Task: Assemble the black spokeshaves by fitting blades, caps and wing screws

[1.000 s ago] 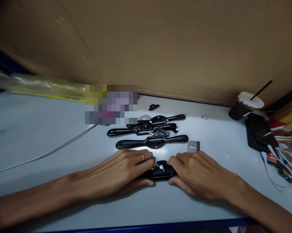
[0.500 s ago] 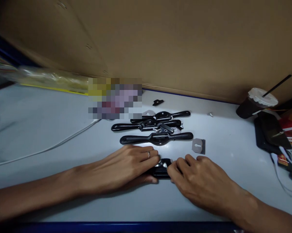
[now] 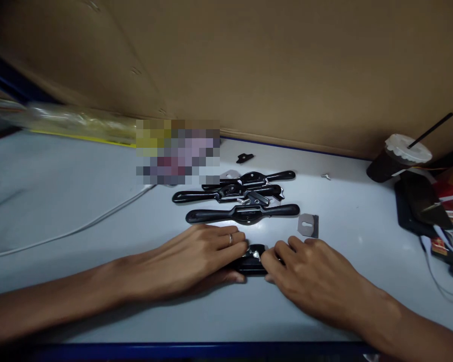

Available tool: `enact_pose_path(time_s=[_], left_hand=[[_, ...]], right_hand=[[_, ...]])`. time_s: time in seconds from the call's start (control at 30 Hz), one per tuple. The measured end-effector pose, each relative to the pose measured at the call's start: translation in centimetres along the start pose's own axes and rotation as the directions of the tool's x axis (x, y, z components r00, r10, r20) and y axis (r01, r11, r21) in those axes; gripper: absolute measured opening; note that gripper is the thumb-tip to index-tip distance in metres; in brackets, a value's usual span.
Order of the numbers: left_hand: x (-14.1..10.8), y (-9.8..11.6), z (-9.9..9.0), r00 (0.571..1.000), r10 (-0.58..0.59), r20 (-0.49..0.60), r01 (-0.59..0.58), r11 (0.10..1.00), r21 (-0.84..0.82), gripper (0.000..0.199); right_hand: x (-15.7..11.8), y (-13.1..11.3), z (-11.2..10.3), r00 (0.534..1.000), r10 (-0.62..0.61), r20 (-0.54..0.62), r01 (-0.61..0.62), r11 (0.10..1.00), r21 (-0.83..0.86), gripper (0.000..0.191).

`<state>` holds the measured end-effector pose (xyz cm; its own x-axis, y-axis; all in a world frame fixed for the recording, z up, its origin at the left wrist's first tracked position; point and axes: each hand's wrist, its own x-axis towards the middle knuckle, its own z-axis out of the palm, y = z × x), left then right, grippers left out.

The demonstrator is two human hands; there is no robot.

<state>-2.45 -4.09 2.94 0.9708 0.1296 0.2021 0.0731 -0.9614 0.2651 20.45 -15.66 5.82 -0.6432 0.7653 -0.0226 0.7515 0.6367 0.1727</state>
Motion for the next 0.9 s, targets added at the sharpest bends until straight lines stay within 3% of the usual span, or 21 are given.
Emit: enact_pose_path(time_s=[0.1,0.27,0.53,0.9], left_hand=[[0.0,0.1,-0.2,0.999,-0.025,0.028,0.025,1.0,-0.007,0.025],[0.0,0.1,-0.7,0.994,-0.038,0.101,0.037,0.999,0.007,0.02],[0.0,0.2,-0.5,0.993,-0.063,0.101,0.059,0.998,0.038,0.024],[-0.1,0.0,-0.4,1.0,0.003,0.011,-0.002,0.999,-0.04,0.041]], right_hand=[[-0.1,0.4,-0.4,0.999,0.054,0.001,-0.053,0.994,0.099,0.014],[-0.3,1.3,-1.5,0.981,0.11,0.158,-0.157,0.934,0.322,0.012],[-0.1,1.4,-1.6,0.979,0.093,0.181,-0.151,0.929,0.339,0.035],[-0.1,1.4,-1.7,0.977,0.081,0.196,-0.154,0.905,0.397,0.032]])
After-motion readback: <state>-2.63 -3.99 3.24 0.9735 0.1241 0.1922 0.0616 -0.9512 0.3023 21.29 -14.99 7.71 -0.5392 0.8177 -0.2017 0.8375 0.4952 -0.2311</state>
